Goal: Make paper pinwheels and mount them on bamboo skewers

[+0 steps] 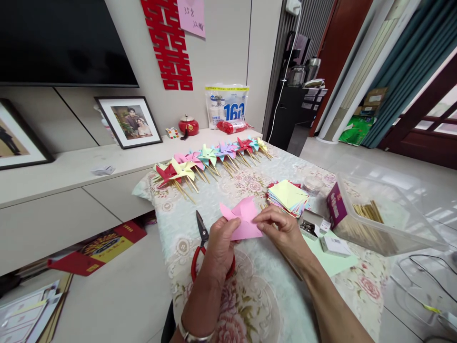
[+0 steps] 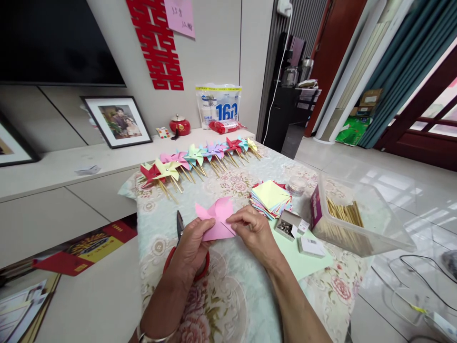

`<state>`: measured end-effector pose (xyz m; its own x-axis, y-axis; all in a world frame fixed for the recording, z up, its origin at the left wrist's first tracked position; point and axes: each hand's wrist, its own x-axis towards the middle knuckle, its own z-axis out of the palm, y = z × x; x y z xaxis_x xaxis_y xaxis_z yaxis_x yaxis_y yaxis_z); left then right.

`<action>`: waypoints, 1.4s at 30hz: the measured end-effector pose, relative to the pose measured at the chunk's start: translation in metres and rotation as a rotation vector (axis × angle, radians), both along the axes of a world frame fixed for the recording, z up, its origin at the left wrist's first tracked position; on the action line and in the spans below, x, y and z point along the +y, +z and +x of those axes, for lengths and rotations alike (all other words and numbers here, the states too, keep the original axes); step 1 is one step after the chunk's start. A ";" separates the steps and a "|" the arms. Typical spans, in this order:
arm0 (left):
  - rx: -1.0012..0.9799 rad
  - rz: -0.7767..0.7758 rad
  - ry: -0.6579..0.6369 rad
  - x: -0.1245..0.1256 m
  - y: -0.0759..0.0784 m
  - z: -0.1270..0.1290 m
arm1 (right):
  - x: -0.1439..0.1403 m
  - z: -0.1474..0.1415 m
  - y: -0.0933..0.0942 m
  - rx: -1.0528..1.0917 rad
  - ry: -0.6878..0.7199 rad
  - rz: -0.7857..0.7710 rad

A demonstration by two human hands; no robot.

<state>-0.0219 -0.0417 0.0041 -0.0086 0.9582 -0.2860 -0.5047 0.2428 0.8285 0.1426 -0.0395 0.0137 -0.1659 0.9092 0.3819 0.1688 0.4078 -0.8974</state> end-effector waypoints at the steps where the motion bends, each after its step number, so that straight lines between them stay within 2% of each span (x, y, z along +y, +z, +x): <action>1: -0.003 0.003 -0.003 0.000 -0.001 -0.001 | 0.000 0.000 -0.001 -0.014 0.026 -0.001; 6: -0.010 0.021 0.018 -0.001 -0.002 0.001 | -0.001 0.001 -0.005 -0.043 0.142 0.018; 11: 0.071 0.051 0.010 -0.001 -0.006 0.004 | -0.001 0.002 -0.003 -0.056 0.167 0.000; 17: 0.127 0.064 -0.032 -0.001 -0.011 0.007 | -0.002 0.000 0.000 -0.119 0.118 -0.083; 24: 0.127 0.084 -0.062 -0.002 -0.005 0.010 | -0.001 -0.004 -0.005 -0.136 0.038 -0.241; 32: 0.123 0.053 -0.061 0.001 -0.004 0.012 | 0.001 -0.006 -0.011 -0.132 -0.023 -0.287; 42: 0.127 0.048 -0.039 0.001 -0.005 0.013 | 0.000 -0.008 -0.008 -0.173 -0.068 -0.290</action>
<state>-0.0093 -0.0412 -0.0013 -0.0048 0.9710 -0.2388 -0.3858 0.2186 0.8963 0.1342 -0.0397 0.0058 -0.1413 0.9869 0.0774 0.3466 0.1225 -0.9300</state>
